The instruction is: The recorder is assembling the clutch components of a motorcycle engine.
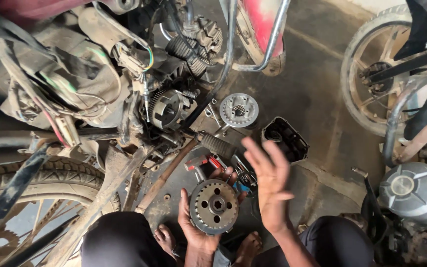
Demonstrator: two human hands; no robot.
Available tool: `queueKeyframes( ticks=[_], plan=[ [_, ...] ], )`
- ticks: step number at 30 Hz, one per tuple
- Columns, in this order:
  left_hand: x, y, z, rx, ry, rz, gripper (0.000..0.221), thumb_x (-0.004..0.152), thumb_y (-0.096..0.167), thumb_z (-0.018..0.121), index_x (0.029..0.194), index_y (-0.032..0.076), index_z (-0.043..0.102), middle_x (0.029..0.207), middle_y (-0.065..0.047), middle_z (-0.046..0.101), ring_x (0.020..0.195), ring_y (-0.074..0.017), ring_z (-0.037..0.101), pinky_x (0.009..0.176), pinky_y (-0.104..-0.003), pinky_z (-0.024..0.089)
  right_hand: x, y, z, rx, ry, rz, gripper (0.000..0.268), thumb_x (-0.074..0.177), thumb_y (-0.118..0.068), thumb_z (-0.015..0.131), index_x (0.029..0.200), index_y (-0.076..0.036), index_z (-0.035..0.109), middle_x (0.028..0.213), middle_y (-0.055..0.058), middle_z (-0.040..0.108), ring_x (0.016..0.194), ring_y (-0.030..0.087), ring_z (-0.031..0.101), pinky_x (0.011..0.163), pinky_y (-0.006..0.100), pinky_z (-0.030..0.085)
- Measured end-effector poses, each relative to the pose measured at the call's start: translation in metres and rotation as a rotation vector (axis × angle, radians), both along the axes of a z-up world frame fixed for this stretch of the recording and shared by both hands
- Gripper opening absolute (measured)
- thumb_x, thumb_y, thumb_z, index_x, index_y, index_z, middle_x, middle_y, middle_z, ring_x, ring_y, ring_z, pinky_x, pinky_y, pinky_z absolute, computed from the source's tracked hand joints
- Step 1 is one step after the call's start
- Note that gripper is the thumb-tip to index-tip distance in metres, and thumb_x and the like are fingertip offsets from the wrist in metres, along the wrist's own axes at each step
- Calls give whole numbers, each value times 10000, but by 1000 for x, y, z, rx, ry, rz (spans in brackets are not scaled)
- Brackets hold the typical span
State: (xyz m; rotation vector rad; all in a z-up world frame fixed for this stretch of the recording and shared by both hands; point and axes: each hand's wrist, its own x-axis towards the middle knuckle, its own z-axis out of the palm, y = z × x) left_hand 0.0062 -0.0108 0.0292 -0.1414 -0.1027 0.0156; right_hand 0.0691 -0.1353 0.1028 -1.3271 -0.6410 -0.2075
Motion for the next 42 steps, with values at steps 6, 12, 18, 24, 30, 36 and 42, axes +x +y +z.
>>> queueKeyframes(
  ticks=[6,12,18,24,30,36,42],
  plan=[
    [-1,0,-23,79,265,48,869,992,672,424,1459,-55,512,1358,-229,622,1243,-352,600,1063,-514,483,-2,0,12,-782,115,261,991,851,-464,780,1607,-76,271,1655,190,416,1514,327,457,1235,469,370],
    [-1,-1,-36,139,646,-4,829,914,731,492,1291,6,632,1204,-153,709,1080,-299,695,946,-476,571,-3,-2,11,-1088,-63,343,1218,684,-427,941,1603,-116,205,1639,201,351,1510,393,355,1198,487,330],
    [1,0,-41,141,629,-39,890,848,790,457,1256,23,648,1166,-151,732,1041,-298,718,905,-471,593,-4,1,9,-1208,-80,369,1274,647,-379,964,1600,-143,152,1625,199,305,1493,408,297,1205,519,261],
    [0,-2,-52,187,603,-66,856,878,762,446,1273,30,646,1178,-147,732,1051,-292,716,913,-466,591,-3,1,8,-1238,-43,376,1265,653,-362,965,1606,-166,156,1634,184,286,1501,389,303,1212,501,275],
    [2,0,-23,264,327,35,886,854,715,453,1493,101,472,1417,-136,627,1279,-282,625,1057,-446,529,-2,0,6,-1250,-32,396,1279,654,-375,972,1599,-162,136,1645,187,239,1504,393,272,1207,514,257],
    [2,1,-25,309,309,79,835,916,652,502,1544,107,424,1415,-173,583,1291,-311,589,1072,-479,504,-2,0,2,-1202,-26,403,1262,658,-327,968,1605,-160,149,1651,186,263,1504,375,315,1207,490,301],
    [6,2,-31,263,566,114,669,942,563,492,1400,82,573,1277,-127,682,1189,-283,661,977,-447,570,0,-3,-3,-995,-63,421,1176,757,-449,868,1627,-114,152,1627,181,411,1499,338,432,1215,477,366]
  ],
)
